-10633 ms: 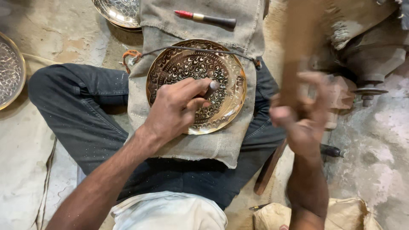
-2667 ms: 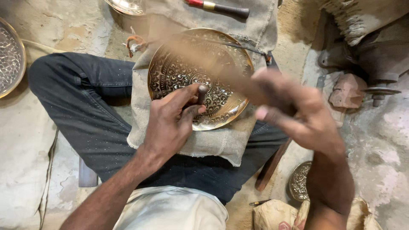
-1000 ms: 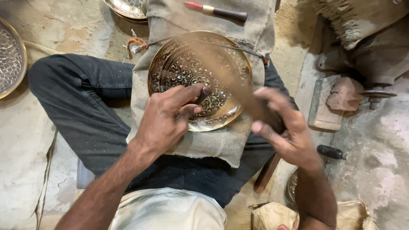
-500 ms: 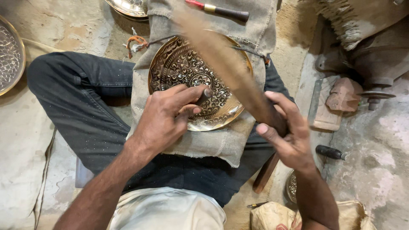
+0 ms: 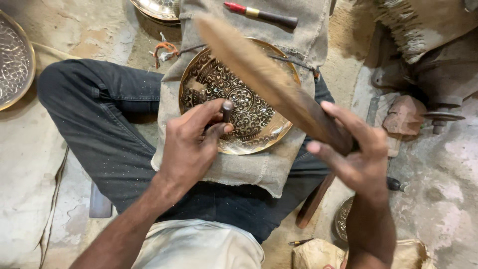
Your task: The person sits on the floor with an engraved brass plate resting on a cloth cushion on their lap. They hold a steel punch against the plate's embossed floral pattern and strike it with a wooden mallet, repositioning the punch repeatedly to work the design.
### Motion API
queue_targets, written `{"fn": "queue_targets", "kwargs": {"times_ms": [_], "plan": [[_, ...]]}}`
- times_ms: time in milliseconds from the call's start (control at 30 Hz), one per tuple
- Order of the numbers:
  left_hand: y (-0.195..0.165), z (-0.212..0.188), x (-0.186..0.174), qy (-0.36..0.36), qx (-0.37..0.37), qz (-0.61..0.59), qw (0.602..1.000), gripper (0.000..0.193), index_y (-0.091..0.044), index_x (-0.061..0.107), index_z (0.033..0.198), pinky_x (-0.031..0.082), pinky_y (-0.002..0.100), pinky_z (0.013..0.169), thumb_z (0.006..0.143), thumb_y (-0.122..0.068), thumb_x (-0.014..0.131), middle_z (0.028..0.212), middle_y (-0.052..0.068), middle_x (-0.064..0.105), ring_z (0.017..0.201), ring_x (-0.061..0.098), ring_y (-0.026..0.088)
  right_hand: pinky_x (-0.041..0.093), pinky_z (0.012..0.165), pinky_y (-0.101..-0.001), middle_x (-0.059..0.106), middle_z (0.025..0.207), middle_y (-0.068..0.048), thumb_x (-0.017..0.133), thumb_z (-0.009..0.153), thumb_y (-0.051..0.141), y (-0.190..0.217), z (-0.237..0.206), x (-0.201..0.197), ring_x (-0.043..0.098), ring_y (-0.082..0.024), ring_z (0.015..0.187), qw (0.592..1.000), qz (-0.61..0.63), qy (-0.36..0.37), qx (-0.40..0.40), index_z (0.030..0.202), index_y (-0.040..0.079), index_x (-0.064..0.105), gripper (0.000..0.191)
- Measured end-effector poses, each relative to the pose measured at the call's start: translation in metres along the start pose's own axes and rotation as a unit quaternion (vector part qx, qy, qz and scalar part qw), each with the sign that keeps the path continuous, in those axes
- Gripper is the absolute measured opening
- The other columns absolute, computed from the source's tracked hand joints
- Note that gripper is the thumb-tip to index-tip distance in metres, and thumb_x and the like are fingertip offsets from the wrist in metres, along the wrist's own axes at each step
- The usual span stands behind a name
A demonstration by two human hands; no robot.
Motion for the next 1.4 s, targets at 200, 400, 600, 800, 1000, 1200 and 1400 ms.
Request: {"fn": "queue_targets", "kwargs": {"times_ms": [200,400,600,800,1000,1200,1400], "plan": [[0.001,-0.001,0.003,-0.017,0.003,0.011,1.0,0.036,-0.003,0.066,0.125,0.06,0.031,0.066,0.09,0.005,0.072,0.096,0.013,0.073,0.083,0.075,0.018,0.054,0.063,-0.019,0.073,0.089,-0.006,0.085,0.092,0.023,0.004,0.048,-0.004,0.067,-0.007,0.072,0.987,0.145,-0.053,0.03,0.142,0.012,0.058,0.059],[0.004,0.0,0.005,-0.013,-0.009,0.022,1.0,0.029,-0.004,0.067,0.119,0.06,0.03,0.063,0.092,0.002,0.074,0.096,0.013,0.074,0.082,0.075,0.017,0.05,0.059,-0.0255,0.074,0.091,-0.005,0.078,0.09,0.015,0.02,0.059,0.017,0.062,-0.012,0.063,0.987,0.008,0.157,0.013,0.136,0.009,0.064,0.048],[0.002,0.002,0.004,-0.012,0.001,0.009,1.0,0.036,-0.002,0.066,0.125,0.061,0.031,0.066,0.09,0.003,0.073,0.101,0.014,0.074,0.085,0.075,0.018,0.052,0.069,-0.0263,0.073,0.102,-0.003,0.076,0.097,0.012,0.032,0.059,0.013,0.065,-0.01,0.078,0.993,0.031,0.116,-0.002,0.142,0.008,0.06,0.048],[0.004,0.0,0.005,-0.011,0.009,0.016,1.0,0.032,-0.003,0.067,0.122,0.063,0.029,0.069,0.091,0.003,0.073,0.102,0.013,0.075,0.085,0.076,0.018,0.045,0.055,-0.0247,0.077,0.094,-0.003,0.079,0.089,0.017,0.03,0.059,0.015,0.058,-0.006,0.06,0.99,0.009,0.113,0.083,0.142,0.008,0.058,0.058],[0.006,0.0,0.004,-0.004,0.003,0.046,0.999,0.025,-0.003,0.068,0.112,0.059,0.032,0.065,0.089,0.003,0.075,0.096,0.013,0.075,0.079,0.074,0.018,0.053,0.081,-0.0273,0.074,0.114,-0.014,0.075,0.093,0.017,0.032,0.049,0.012,0.069,-0.012,0.093,0.992,0.026,0.121,0.007,0.141,0.004,0.056,0.053],[0.001,0.003,0.004,0.004,0.002,-0.012,1.0,0.034,0.001,0.066,0.126,0.062,0.028,0.064,0.093,0.008,0.066,0.1,0.014,0.073,0.085,0.076,0.014,0.055,0.077,-0.0284,0.07,0.101,-0.009,0.073,0.098,0.021,0.018,0.041,0.01,0.065,-0.013,0.083,0.993,0.042,0.109,0.025,0.144,0.008,0.057,0.05],[0.007,0.001,0.005,0.026,-0.018,0.01,0.999,0.021,0.001,0.068,0.114,0.062,0.027,0.064,0.094,0.006,0.067,0.095,0.012,0.073,0.084,0.078,0.015,0.049,0.06,-0.0275,0.075,0.095,-0.007,0.072,0.095,0.022,0.013,0.034,0.016,0.061,-0.009,0.064,0.988,-0.015,0.148,0.048,0.146,0.008,0.056,0.055]]}}
Point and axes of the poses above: each hand's wrist, its own z-axis towards the middle knuckle, its own x-axis out of the palm, y = z × x, the point moved 7 cm from there along z, towards the middle knuckle
